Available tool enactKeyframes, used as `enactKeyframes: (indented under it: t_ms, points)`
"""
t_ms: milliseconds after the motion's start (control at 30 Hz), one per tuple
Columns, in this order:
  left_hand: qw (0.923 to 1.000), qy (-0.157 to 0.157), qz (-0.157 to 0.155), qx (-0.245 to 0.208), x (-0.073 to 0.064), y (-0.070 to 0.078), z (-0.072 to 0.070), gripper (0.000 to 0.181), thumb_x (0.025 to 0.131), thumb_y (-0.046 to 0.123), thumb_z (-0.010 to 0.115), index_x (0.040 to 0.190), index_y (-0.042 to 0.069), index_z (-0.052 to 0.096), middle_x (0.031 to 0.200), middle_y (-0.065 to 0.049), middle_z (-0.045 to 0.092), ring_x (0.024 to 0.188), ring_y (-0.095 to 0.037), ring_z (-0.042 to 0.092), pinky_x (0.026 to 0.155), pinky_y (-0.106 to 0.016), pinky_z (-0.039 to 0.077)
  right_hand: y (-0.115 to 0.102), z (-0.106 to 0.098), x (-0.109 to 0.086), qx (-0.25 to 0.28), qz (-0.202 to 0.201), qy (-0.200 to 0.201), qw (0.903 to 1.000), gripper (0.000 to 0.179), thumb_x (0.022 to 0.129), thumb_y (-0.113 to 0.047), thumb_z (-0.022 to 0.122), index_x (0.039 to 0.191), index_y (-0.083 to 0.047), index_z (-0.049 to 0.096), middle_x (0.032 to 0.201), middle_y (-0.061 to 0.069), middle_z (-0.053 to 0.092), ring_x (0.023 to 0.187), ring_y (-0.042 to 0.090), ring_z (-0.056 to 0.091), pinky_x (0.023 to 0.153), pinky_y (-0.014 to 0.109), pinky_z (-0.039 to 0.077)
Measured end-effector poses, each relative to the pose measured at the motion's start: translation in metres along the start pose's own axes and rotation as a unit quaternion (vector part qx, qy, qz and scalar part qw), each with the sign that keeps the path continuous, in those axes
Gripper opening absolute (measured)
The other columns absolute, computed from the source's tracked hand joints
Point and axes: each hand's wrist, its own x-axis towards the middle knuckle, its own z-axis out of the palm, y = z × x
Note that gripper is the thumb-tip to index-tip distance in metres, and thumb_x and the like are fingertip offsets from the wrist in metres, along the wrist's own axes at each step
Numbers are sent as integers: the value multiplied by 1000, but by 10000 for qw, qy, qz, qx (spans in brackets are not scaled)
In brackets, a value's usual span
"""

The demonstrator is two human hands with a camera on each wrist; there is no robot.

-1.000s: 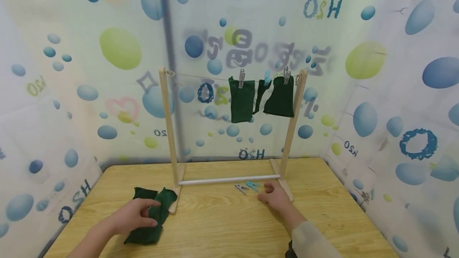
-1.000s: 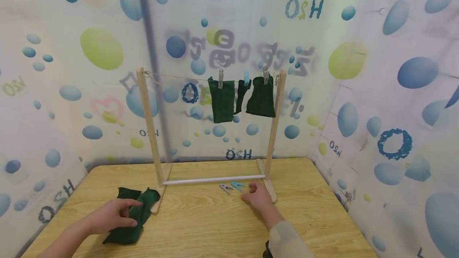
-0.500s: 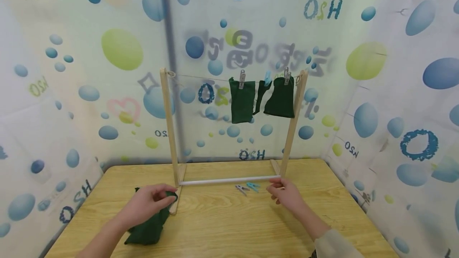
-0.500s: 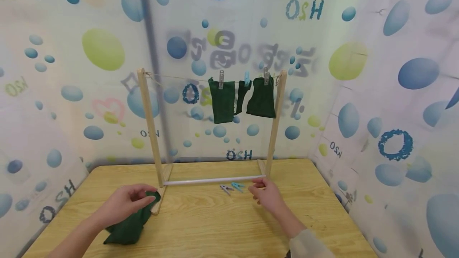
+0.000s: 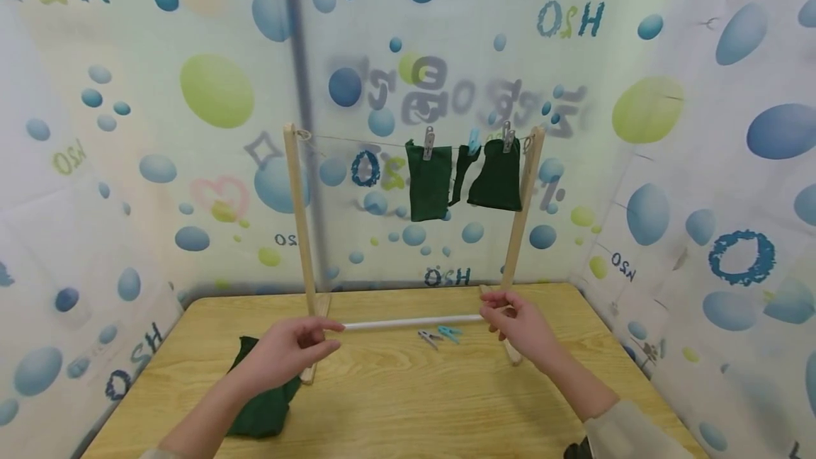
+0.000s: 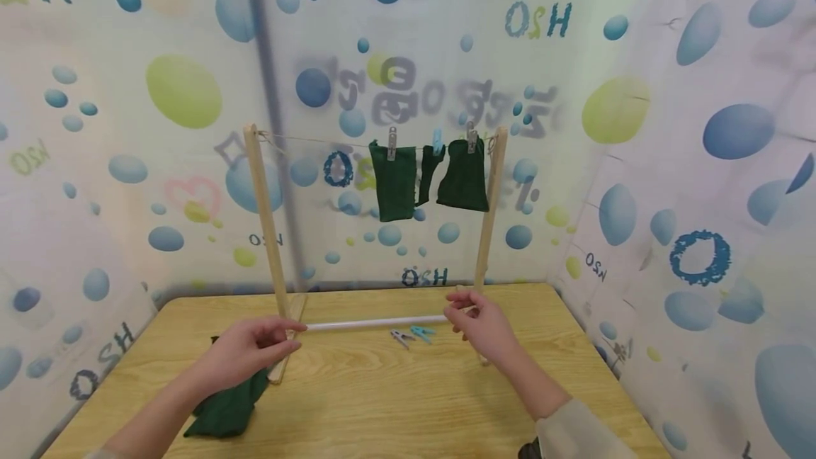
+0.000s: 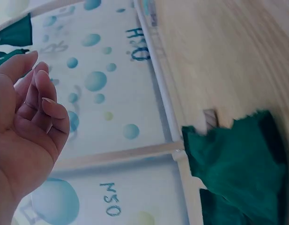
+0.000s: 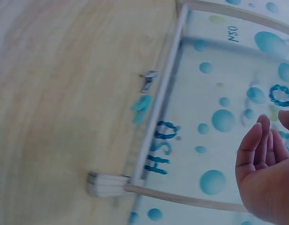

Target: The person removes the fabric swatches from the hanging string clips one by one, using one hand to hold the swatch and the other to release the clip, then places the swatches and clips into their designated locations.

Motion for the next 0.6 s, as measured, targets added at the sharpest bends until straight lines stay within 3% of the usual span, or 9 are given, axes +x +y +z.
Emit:
enactKeyframes:
  t_ms: [167,300,500,600]
  points:
    - [10000,20,-48,-35,14,16,1,35,107,37,73,136,16,77,86,0,70,64,-12,55,58,-30,50,-32,-10,9,-253,-401,-71,9989,36,108,-27,73,137,-5,68,116,11,68,82,17,66,69,26,59]
    - [9998,113,115,-147,26,29,1,36,108,35,73,137,14,76,85,-2,68,65,-19,58,58,-30,51,-60,-16,18,-463,-693,20,9965,36,108,-28,72,137,-6,68,117,13,67,84,19,68,71,27,60]
    - [9965,615,568,-62,49,50,3,29,107,27,74,133,14,78,81,0,68,63,-17,60,57,-30,52,-103,-18,35,-598,-1078,169,9922,34,108,-28,72,136,-8,70,119,13,68,81,19,70,73,27,60]
    - [9942,896,598,-17,63,62,2,29,107,26,75,132,13,78,79,0,69,65,-16,62,59,-31,52,-125,-18,43,-641,-1187,124,9908,36,109,-30,71,140,-10,69,123,12,68,84,20,70,75,29,61]
